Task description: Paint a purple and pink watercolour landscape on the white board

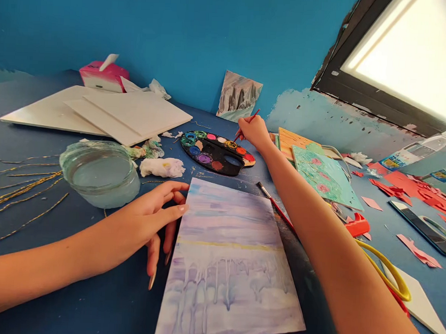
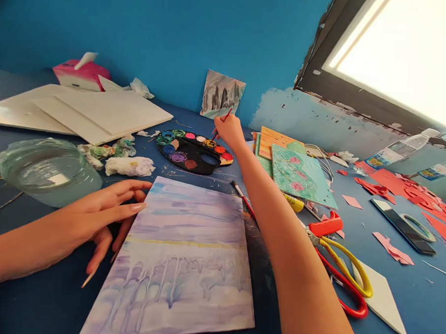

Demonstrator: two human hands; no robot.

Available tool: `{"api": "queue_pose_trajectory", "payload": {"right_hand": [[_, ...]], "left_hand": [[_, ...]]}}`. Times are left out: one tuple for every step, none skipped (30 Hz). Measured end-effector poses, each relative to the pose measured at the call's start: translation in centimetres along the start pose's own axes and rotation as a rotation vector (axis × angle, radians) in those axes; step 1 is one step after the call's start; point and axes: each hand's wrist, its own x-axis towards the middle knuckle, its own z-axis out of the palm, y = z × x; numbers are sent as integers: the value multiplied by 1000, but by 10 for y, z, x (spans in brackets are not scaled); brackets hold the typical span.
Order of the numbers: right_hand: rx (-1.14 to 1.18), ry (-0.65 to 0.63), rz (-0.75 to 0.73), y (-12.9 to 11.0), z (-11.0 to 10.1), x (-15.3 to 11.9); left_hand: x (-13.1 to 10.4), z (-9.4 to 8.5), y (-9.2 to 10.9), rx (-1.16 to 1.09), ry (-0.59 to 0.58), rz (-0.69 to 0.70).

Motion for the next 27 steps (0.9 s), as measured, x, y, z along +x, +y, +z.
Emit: {"api": "queue_pose_trajectory", "payload": {"right_hand": [[-5, -7, -8, -1, 0, 0], [-22, -13, -13, -3, 0, 0], [-42, -17, -15, -4, 0, 0], [-58, -17, -14, -6, 1, 0], [-62, -15, -12, -7, 1, 0], [-55, -17, -12, -9, 2, 1], [-42, -25, -12, -10, 2, 1], [-30, -38, -14, -11, 2, 2], [-27, -52, -15, -11, 2, 2], [-38, -59, -14, -12, 1, 3], [-52, -61, -13, -12, 0, 3], [-67, -57, -11, -12, -1, 4], [-75, -48, -13, -12, -2, 4], [-74, -40, -19, -12, -2, 4], [-66, -35, -30, -12, -2, 4], [-56, -38, -43, -11, -2, 4], [-54, -48, -51, -11, -1, 4], [-67, -57, -57, -11, 0, 4], [-90, -62, -60, -11, 1, 3], [-118, -59, -58, -10, 2, 3], [-141, -49, -53, -10, 2, 2], [-155, -33, -49, -10, 3, 1], [-156, -17, -50, -10, 3, 1], [-150, -10, -57, -10, 3, 0], [-144, -12, -66, -10, 3, -1], [-147, -17, -78, -10, 4, -2], [-171, -23, -95, -10, 4, -3]], "left_hand": [[0, 0, 0, -10, -6, 2], [0, 0, 0, -12, -15, -1], [0, 0, 0, -7, -24, -6], [0, 0, 0, 1, -37, -5], [0, 0, -1, 13, -48, -1], [0, 0, -1, 25, -56, 8], [0, 0, -1, 34, -58, 19], [0, 0, 0, 39, -56, 27], [0, 0, 0, 42, -48, 29], [0, 0, 0, 46, -36, 23], [-1, 0, 0, 47, -26, 18], [0, 0, 0, 42, -23, 20], [0, 0, -1, 38, -28, 25], [1, -1, -2, 34, -37, 33], [1, -1, -4, 29, -46, 45], [2, -2, -5, 24, -52, 56], [2, -2, -6, 23, -52, 59], [2, -2, -6, 24, -50, 55], [1, -2, -5, 26, -45, 53], [0, -1, -4, 29, -40, 54], [0, 0, -2, 30, -39, 55], [-2, 1, 0, 31, -39, 60], [-3, 2, 2, 29, -40, 63], [-4, 3, 5, 23, -39, 61], [-6, 3, 7, 15, -36, 52], [-8, 4, 9, 9, -32, 38], [-10, 5, 11, 13, -27, 19]]}}
